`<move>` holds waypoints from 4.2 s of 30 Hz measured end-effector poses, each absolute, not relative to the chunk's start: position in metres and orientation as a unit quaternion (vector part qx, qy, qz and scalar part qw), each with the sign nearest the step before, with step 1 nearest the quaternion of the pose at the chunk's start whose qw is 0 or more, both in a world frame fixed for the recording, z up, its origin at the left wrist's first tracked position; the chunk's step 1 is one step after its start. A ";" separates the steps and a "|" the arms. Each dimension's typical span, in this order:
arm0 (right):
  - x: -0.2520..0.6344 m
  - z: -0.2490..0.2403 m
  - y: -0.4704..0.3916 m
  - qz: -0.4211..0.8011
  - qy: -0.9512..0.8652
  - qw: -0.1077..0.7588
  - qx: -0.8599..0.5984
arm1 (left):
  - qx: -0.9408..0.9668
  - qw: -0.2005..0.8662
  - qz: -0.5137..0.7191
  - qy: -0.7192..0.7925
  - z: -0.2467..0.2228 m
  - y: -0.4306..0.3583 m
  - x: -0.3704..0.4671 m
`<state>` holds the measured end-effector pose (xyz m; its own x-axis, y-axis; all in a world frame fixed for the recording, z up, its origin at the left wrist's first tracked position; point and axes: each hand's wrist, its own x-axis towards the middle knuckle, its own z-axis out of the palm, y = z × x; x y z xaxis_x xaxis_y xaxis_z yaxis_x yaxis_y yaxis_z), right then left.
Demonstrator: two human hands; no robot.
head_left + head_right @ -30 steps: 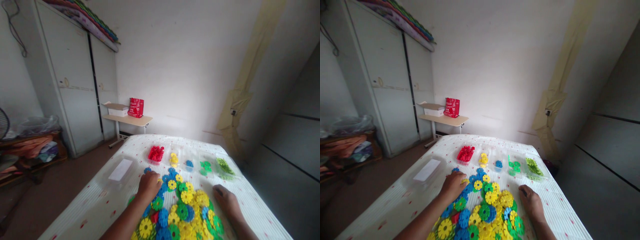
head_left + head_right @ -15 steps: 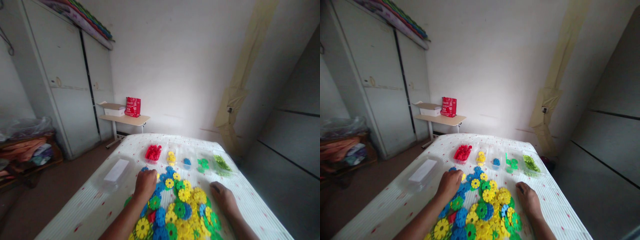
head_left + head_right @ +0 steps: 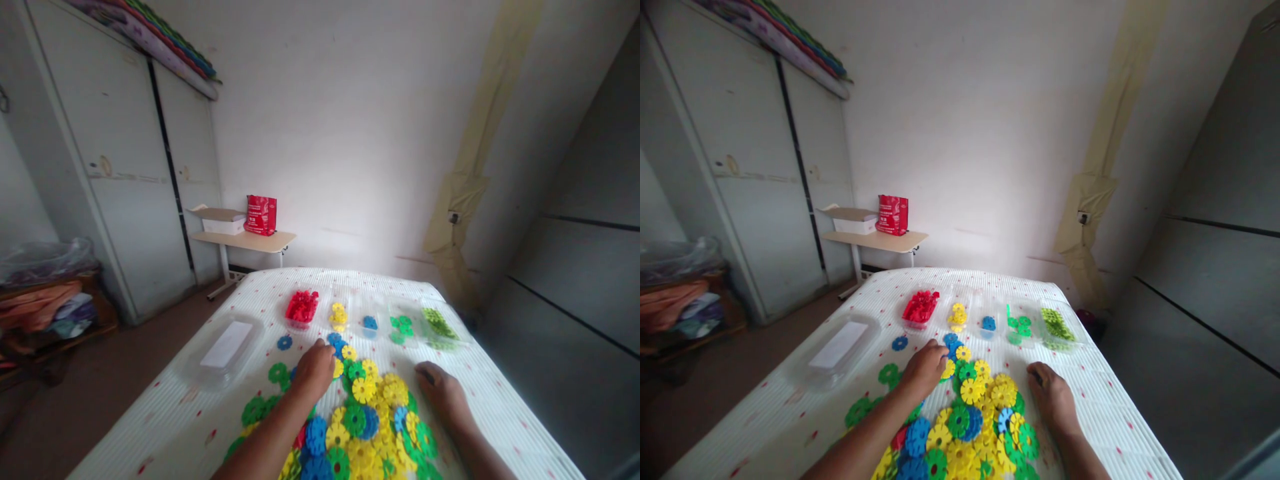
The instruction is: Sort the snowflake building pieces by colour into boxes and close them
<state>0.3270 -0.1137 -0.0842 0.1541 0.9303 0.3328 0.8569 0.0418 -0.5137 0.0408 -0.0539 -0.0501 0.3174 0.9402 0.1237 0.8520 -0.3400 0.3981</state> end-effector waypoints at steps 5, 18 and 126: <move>0.326 -0.083 -0.114 0.053 -0.648 0.311 -0.693 | 0.813 0.152 0.156 0.541 -0.053 -0.055 0.033; 0.326 -0.084 -0.113 0.040 -0.654 0.292 -0.697 | 0.811 0.156 0.179 0.535 -0.048 -0.062 0.033; 0.323 -0.076 -0.122 0.041 -0.561 0.330 -0.758 | 0.808 0.138 0.142 0.555 -0.045 -0.062 0.043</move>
<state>0.3229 -0.1221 -0.0762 0.3676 0.8777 0.3073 0.8231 -0.1533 -0.5469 0.0427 -0.0619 -0.0449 0.3446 0.9357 0.0760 0.8576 -0.3467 0.3798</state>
